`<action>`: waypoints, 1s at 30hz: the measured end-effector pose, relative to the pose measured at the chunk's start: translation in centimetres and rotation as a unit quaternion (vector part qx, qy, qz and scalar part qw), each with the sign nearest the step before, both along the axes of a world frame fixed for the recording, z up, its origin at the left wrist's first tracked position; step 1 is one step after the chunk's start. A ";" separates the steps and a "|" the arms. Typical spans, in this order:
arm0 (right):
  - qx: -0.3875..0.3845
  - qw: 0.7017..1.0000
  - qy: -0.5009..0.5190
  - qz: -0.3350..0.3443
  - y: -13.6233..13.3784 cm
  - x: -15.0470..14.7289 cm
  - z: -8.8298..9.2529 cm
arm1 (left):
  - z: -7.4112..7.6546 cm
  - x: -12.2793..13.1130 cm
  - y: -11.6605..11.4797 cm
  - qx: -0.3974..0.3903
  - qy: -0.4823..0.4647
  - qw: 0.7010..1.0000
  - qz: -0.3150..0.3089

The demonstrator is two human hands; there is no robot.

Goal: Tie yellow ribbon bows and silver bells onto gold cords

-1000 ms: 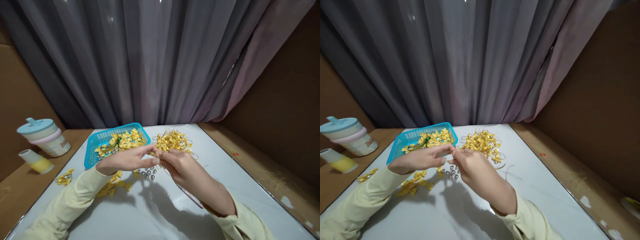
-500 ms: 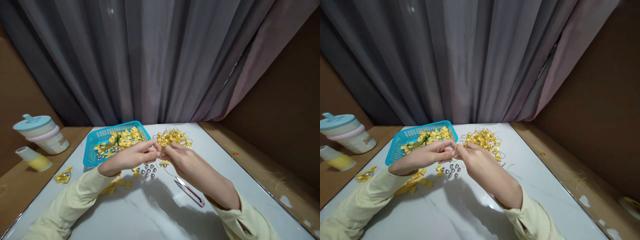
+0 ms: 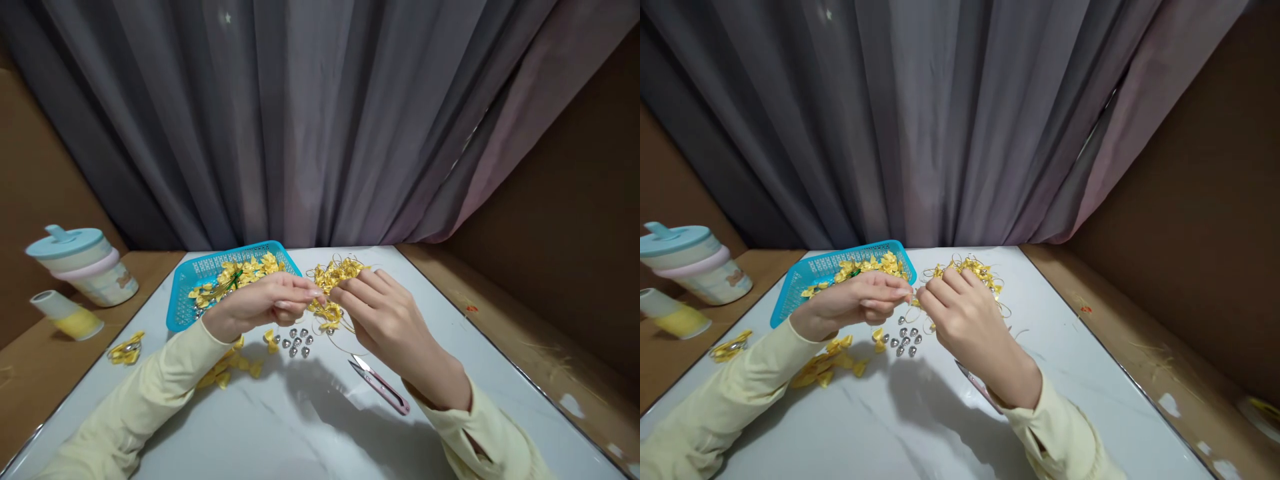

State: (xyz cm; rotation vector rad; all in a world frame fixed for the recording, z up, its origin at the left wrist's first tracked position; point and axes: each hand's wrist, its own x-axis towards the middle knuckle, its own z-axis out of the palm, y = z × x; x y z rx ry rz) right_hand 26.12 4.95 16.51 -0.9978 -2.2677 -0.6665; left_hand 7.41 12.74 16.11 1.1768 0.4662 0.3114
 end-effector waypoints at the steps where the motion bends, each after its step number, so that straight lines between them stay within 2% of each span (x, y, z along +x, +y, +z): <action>1: 0.012 1.000 0.013 0.001 0.2 -0.1 -0.4 | -0.1 0.2 -0.1 -0.019 -0.015 0.999 0.025; 4: 0.045 0.996 0.078 0.013 0.8 -0.6 -1.7 | -0.4 0.9 -0.8 -0.055 -0.063 0.991 0.107; 7: 0.071 0.988 0.136 0.026 1.3 -1.1 -3.0 | -0.8 1.5 -1.8 -0.049 -0.082 0.983 0.160; 9: 0.077 0.983 0.164 0.023 1.4 -1.5 -3.5 | -1.0 1.8 -2.2 0.000 -0.074 0.979 0.190; 13: 0.035 0.978 0.207 -0.004 1.2 -1.9 -3.5 | -1.1 1.8 -2.4 0.187 -0.019 0.954 0.236; 18: -0.051 0.980 0.187 -0.044 1.0 -1.9 -3.1 | -0.6 1.0 -2.3 0.371 0.057 0.905 0.198; 22: -0.001 0.989 0.122 -0.082 1.1 -1.9 -3.2 | -0.3 0.5 -2.3 0.489 0.097 0.853 0.155; 24: 0.033 0.991 0.090 -0.095 1.1 -2.0 -3.3 | -0.2 0.5 -2.3 0.511 0.116 0.841 0.136; 27: 0.046 0.992 0.063 -0.098 1.2 -2.0 -3.3 | -0.4 0.5 -2.1 0.505 0.134 0.844 0.118; 30: 0.039 0.996 0.036 -0.075 1.2 -1.7 -3.1 | -0.9 0.6 -2.1 0.530 0.116 0.828 0.137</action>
